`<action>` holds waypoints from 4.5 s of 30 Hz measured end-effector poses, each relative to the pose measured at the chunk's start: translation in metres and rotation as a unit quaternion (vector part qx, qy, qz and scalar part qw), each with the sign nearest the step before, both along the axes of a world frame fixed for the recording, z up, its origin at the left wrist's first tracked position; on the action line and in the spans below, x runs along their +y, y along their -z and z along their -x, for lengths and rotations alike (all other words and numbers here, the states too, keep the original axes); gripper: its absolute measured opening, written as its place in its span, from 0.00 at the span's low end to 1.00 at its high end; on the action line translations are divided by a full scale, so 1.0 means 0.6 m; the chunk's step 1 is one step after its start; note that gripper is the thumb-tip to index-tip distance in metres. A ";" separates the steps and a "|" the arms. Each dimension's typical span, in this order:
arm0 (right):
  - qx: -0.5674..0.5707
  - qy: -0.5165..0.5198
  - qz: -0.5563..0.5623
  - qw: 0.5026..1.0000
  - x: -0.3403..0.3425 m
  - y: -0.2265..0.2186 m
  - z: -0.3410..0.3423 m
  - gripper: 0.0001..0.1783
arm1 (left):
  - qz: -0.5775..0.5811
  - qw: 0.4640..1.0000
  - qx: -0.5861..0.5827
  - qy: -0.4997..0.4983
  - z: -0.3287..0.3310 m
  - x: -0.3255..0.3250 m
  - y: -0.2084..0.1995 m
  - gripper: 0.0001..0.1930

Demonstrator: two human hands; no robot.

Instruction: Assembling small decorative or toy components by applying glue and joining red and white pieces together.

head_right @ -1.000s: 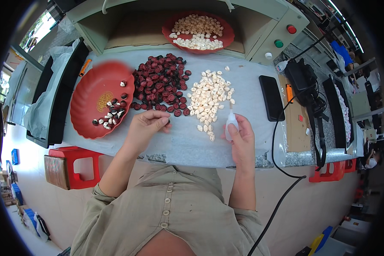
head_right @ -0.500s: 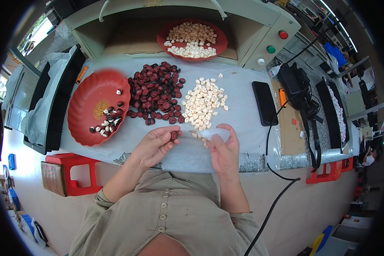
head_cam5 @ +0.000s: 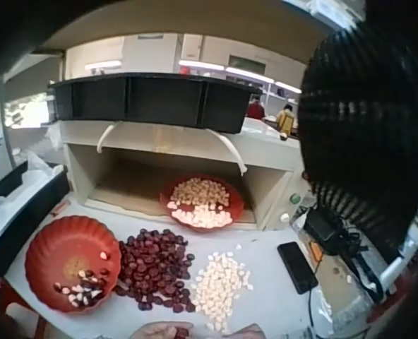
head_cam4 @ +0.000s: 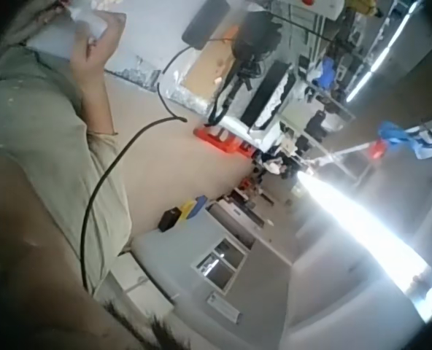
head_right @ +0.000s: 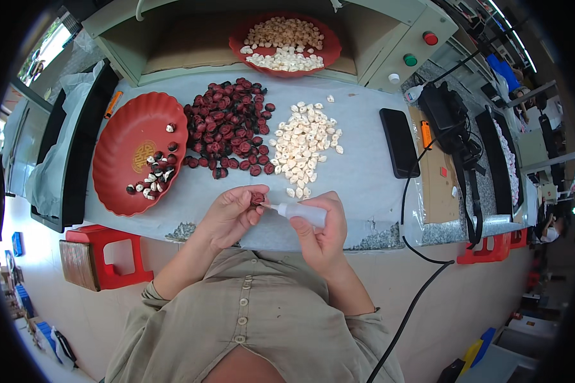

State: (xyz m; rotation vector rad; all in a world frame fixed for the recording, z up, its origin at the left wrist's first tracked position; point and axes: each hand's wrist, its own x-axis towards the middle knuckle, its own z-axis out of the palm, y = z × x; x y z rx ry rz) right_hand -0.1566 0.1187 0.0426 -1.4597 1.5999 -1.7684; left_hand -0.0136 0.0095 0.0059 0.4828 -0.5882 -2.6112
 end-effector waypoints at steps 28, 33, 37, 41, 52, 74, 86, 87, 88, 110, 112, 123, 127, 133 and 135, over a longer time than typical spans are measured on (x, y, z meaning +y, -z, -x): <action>0.117 0.014 -0.007 0.993 -0.005 -0.006 0.000 0.15 | 0.025 1.000 0.000 0.014 -0.002 0.000 0.008 0.17; 0.161 -0.003 0.013 0.987 -0.005 -0.011 -0.002 0.16 | 0.018 1.000 -0.001 0.005 -0.001 0.001 0.004 0.17; 0.166 0.001 0.023 0.986 -0.005 -0.009 -0.003 0.16 | 0.018 1.000 0.001 0.005 -0.001 0.002 0.004 0.17; 0.170 0.017 0.020 0.985 -0.006 -0.009 -0.003 0.16 | 0.022 1.000 0.004 0.009 -0.002 0.000 0.006 0.17; 0.248 0.019 0.011 0.969 -0.004 -0.031 0.002 0.17 | 0.028 0.999 -0.028 -0.013 0.000 0.005 -0.001 0.17; -0.029 -0.003 -0.033 0.999 -0.013 0.005 0.002 0.12 | 0.019 0.999 -0.024 0.018 -0.003 0.000 0.003 0.17; -0.024 -0.013 -0.033 0.999 -0.015 0.001 0.004 0.12 | 0.023 0.999 -0.033 0.020 -0.002 0.001 0.001 0.17; -0.027 -0.014 -0.034 0.999 -0.015 0.001 0.005 0.12 | 0.026 0.999 -0.033 0.021 -0.001 0.001 0.002 0.17; -0.027 -0.013 -0.034 0.999 -0.015 0.000 0.005 0.12 | 0.029 0.999 -0.033 0.022 -0.002 0.001 0.003 0.17; 0.205 -0.121 -0.115 0.964 -0.049 -0.087 0.034 0.13 | 0.025 0.998 -0.035 0.044 -0.005 0.001 0.002 0.16; 0.212 -0.124 -0.117 0.962 -0.049 -0.085 0.038 0.13 | 0.029 0.998 -0.035 0.043 -0.004 0.001 0.000 0.16; -0.348 -0.006 -0.133 0.928 0.015 -0.002 0.089 0.17 | 0.031 0.999 -0.031 0.031 -0.007 0.000 0.002 0.16; -0.183 0.058 -0.177 0.965 0.032 0.007 0.106 0.16 | 0.030 0.999 -0.030 0.028 -0.006 0.000 0.002 0.16; 0.197 -0.082 -0.246 0.946 0.002 -0.012 0.095 0.10 | 0.033 0.999 -0.026 0.026 -0.005 0.003 0.005 0.16; 0.276 -0.109 -0.260 0.919 -0.009 -0.020 0.101 0.10 | 0.035 0.999 -0.026 0.023 -0.007 0.003 0.006 0.16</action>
